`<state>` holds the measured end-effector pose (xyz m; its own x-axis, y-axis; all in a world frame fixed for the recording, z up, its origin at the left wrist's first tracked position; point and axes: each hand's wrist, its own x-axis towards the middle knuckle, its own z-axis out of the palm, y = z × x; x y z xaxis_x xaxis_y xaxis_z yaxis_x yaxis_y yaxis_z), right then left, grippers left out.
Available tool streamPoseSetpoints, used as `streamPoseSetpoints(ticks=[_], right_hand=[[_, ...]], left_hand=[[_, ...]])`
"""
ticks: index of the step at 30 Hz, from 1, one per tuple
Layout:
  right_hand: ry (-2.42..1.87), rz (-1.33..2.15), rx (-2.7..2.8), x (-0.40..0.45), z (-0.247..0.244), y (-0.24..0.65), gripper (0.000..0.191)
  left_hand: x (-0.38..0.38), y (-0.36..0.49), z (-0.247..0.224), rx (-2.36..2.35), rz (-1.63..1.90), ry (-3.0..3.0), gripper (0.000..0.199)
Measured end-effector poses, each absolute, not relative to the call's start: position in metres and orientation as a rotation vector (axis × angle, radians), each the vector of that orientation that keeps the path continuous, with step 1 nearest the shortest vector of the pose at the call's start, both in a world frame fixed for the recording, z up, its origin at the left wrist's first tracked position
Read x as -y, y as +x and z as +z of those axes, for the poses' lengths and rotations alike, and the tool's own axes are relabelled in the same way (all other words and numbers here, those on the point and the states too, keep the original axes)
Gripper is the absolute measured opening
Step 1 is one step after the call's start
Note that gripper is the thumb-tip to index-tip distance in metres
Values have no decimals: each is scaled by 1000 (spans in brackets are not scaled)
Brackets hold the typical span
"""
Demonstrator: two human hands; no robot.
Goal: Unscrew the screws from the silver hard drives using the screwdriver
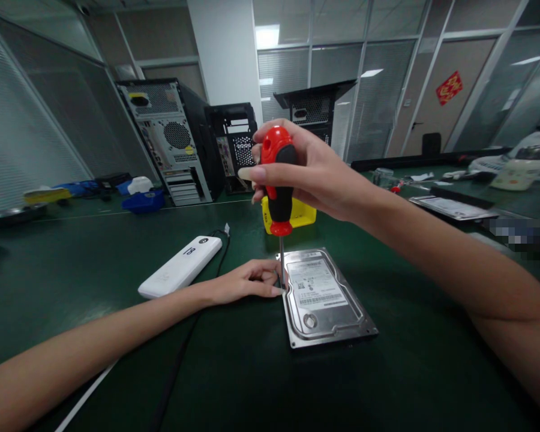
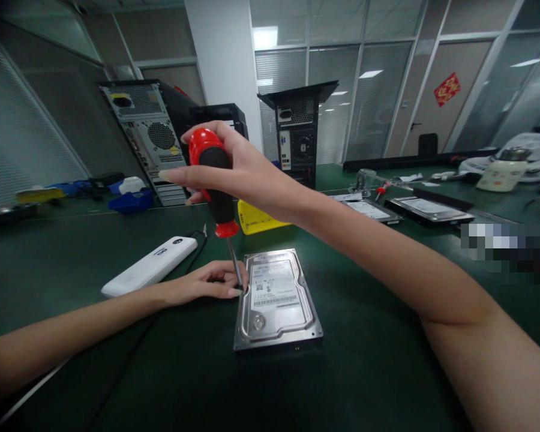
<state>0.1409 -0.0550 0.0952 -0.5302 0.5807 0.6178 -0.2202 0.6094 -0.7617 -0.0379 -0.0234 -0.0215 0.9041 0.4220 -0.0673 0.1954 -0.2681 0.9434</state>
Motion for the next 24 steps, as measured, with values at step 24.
streamPoseSetpoints(ticks=[24], right_hand=[[-228, 1383, 1680, 57, 96, 136, 18]], left_hand=[[25, -38, -22, -437, 227, 1838, 22]])
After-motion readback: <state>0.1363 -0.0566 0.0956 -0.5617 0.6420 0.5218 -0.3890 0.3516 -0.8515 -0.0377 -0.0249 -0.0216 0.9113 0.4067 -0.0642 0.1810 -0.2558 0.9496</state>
